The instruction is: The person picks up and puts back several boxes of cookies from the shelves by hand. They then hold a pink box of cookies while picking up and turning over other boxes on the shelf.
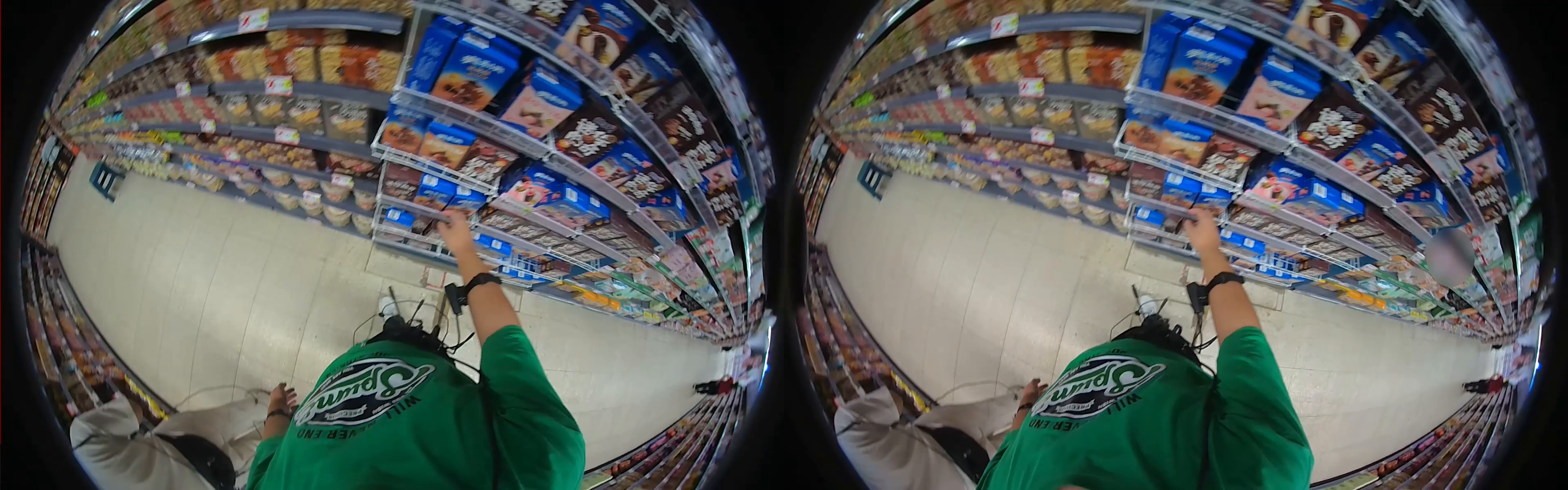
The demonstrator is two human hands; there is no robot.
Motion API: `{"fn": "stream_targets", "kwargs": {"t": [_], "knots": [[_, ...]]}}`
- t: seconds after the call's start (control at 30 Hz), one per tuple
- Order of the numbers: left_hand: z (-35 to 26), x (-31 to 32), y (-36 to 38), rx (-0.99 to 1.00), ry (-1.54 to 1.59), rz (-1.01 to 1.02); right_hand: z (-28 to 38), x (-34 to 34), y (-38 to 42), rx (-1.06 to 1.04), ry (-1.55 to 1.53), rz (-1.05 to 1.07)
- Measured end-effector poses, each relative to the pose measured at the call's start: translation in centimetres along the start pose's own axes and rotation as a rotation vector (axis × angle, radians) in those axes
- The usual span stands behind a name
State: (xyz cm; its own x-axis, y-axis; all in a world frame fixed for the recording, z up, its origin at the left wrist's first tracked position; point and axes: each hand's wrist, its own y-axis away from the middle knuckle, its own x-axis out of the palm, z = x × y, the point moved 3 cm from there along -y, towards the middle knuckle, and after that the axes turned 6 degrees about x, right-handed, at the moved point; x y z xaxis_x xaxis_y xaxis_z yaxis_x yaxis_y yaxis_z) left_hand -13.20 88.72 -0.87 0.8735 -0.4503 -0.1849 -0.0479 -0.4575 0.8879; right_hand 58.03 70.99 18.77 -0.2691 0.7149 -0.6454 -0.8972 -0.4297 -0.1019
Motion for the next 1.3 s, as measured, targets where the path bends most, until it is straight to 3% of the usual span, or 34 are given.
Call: {"fn": "stream_targets", "kwargs": {"t": [0.07,0.3,0.4,0.47,0.53,0.57,0.67,0.7,0.8,1.07,1.1,1.3], "knots": [[-2.3,1.1,2.3,-0.042,-0.081,0.002,0.7,-0.2,0.2,-0.029,0.003,0.005],[-1.7,1.2,-1.3,0.151,-0.241,0.152,1.9,0.7,1.4,-0.127,0.044,-0.019],[-2.2,1.0,-0.3,0.362,-0.585,0.266,3.8,1.6,2.1,-0.183,0.103,-0.019],[-2.6,1.4,0.3,0.290,-0.592,0.218,4.2,2.4,2.5,-0.211,0.129,-0.007],[-1.2,0.9,-2.0,0.109,-0.222,0.125,4.6,3.8,2.6,-0.240,0.184,0.162],[-1.4,0.5,-2.3,0.149,-0.292,0.151,4.2,5.0,2.4,-0.166,0.241,0.290],[-1.0,-0.2,-3.5,0.064,-0.193,0.057,3.4,8.1,2.8,-0.182,0.372,0.249],[-5.9,2.1,4.0,0.107,-0.487,0.053,3.7,8.5,2.5,-0.065,0.414,0.423],[-6.1,1.2,4.5,0.106,-0.387,0.032,4.0,9.6,1.8,0.055,0.417,0.451],[-5.6,-2.2,5.9,0.142,-0.400,-0.043,0.8,14.2,-0.7,0.062,0.536,0.269],[-5.6,-2.5,6.1,0.147,-0.398,-0.051,0.9,14.0,-0.9,0.061,0.578,0.348],[-5.2,-3.9,5.5,0.236,-0.484,-0.056,3.1,11.2,0.3,-0.136,0.511,0.332]]}}
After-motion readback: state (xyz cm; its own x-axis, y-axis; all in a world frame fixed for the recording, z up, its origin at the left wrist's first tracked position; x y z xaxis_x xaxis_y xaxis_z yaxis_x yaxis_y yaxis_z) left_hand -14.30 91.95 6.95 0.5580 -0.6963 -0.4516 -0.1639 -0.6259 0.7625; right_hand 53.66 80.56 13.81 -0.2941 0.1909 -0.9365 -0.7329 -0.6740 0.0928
